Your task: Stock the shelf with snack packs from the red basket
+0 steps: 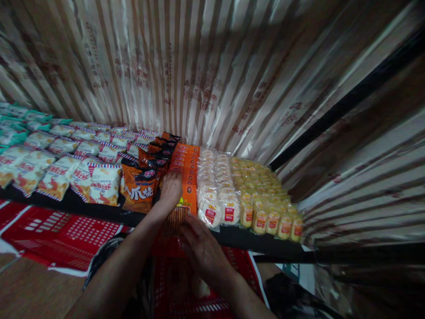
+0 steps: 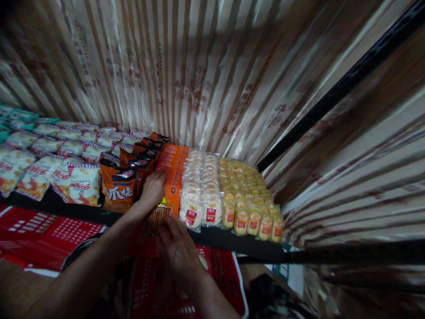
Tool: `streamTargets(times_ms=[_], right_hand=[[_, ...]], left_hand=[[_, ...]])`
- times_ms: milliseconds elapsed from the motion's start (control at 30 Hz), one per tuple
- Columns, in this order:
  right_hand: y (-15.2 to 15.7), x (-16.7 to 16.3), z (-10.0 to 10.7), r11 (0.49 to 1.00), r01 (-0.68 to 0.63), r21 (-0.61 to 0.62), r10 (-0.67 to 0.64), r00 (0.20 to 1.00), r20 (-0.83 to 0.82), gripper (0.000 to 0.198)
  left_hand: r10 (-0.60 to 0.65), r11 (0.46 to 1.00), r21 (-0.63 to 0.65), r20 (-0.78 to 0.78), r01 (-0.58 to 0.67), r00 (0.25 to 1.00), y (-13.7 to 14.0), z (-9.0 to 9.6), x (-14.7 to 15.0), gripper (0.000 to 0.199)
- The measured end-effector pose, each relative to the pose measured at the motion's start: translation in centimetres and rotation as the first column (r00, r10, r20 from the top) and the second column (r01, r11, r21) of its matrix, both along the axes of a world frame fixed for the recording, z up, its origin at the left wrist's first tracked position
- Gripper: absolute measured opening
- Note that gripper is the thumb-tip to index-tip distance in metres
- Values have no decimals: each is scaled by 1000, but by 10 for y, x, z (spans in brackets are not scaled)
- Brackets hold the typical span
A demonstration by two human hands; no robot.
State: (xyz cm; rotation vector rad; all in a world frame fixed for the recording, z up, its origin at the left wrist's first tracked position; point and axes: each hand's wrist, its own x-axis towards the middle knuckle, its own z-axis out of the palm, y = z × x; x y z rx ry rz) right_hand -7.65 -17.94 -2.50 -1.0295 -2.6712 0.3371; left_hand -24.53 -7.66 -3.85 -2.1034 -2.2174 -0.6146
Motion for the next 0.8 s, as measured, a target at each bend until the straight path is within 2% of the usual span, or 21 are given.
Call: streamTargets(times_ms=[267, 567, 800], right_hand=[[0, -3, 1, 999, 27, 42, -27, 1000, -4, 28], [2, -4, 0, 999, 30, 33, -29, 999, -33, 28], [2, -6, -1, 999, 31, 32, -28, 996, -80, 28]], left_hand=[[-25, 996, -83, -103, 16, 994, 11, 14, 1, 31], [-46, 993, -116, -77, 37, 996, 25, 9, -4, 28], [-33, 998, -58, -21, 31, 999, 28, 1, -1, 25]])
